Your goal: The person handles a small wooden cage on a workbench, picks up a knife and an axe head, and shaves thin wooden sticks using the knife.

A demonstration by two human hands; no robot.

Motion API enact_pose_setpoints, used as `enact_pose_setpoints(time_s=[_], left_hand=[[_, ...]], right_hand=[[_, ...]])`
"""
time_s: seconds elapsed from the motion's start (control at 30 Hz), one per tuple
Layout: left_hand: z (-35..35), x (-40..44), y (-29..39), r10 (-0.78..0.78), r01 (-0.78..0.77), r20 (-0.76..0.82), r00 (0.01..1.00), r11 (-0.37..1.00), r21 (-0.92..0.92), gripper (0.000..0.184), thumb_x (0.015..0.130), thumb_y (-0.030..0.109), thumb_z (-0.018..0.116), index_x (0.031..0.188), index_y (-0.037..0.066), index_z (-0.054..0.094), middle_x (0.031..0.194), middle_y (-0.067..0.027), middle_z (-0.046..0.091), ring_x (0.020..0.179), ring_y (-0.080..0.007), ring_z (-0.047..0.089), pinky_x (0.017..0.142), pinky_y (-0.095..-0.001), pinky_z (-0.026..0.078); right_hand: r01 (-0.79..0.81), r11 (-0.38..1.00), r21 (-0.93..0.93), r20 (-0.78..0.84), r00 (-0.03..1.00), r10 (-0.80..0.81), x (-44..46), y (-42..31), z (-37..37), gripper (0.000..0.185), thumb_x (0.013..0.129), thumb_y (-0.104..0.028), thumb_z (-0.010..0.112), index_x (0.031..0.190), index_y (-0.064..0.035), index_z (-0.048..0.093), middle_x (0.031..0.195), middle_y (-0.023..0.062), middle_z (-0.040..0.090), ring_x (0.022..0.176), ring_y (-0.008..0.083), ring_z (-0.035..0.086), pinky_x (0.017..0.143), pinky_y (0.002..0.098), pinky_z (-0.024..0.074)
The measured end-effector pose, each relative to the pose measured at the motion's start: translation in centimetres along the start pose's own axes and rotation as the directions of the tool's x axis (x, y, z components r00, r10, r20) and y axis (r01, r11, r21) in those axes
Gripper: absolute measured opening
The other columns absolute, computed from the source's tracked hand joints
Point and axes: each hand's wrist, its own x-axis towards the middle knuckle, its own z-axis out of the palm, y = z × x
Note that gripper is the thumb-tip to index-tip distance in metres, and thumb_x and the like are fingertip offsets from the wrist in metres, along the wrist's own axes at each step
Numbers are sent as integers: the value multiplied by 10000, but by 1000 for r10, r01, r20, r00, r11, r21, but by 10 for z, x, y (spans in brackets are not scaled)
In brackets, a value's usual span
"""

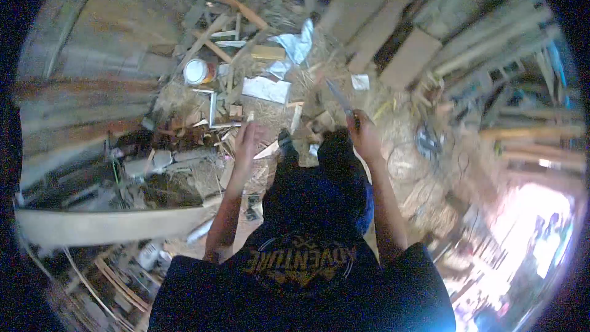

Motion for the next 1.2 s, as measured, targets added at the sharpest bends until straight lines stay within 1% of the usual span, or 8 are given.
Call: enact_pose_setpoints(time_s=[0.07,0.17,0.3,0.4,0.53,0.97,1.1,1.2], left_hand=[[-2,16,17,-85,84,-5,996,983,161,367,1064,336,497,1162,-5,590,995,-103,709,789,-112,644,738,-256,526],[-3,41,1,-92,81,106,990,992,99,362,1057,340,511,1178,8,592,992,-101,702,793,-113,640,727,-243,509],[35,43,15,-147,122,216,965,984,127,337,1057,323,509,1160,12,588,1002,-100,702,825,-134,639,773,-260,492],[71,40,7,-189,121,300,935,965,232,320,1058,303,506,1157,9,586,1012,-100,704,835,-142,639,781,-277,503],[120,32,-16,-280,138,441,853,935,327,316,1059,294,507,1167,10,595,1023,-94,710,874,-135,638,823,-290,517],[219,33,-130,-418,150,445,792,839,523,361,1068,351,477,1242,50,574,1065,-80,707,901,-139,658,795,-286,500],[213,60,-192,-478,172,419,772,792,585,344,1068,340,483,1230,51,574,1057,-85,709,888,-142,663,810,-293,493],[207,93,-253,-521,192,434,736,774,603,334,1065,332,494,1231,52,572,1069,-89,705,893,-151,663,825,-297,493]], right_hand=[[-181,982,-52,5,983,181,-20,-4,5,268,968,-255,608,1116,-33,587,887,241,669,840,436,657,711,496,497],[-339,940,-34,32,940,340,-41,-13,1,285,950,-257,618,1114,-31,560,894,227,671,840,425,664,718,496,500],[-348,937,-23,-132,930,343,-67,17,1,299,953,-278,591,1112,-25,571,886,238,675,841,434,662,733,511,500],[-372,927,-59,-219,910,351,-82,26,-13,240,977,-223,563,1052,2,533,700,163,575,620,322,578,595,443,430],[-550,835,-2,-198,819,539,-104,53,-34,306,964,-292,577,1128,-34,576,917,272,670,883,469,650,764,534,495],[-558,811,176,71,829,555,-62,211,-24,380,989,-332,519,1212,-24,540,1025,278,665,954,488,628,838,539,499],[-661,718,218,89,746,660,-62,264,29,351,970,-265,547,1215,-14,521,1023,283,646,981,480,617,862,540,496],[-589,778,218,-69,786,614,-72,308,93,331,963,-217,580,1202,9,533,993,261,647,884,457,636,773,487,514]])
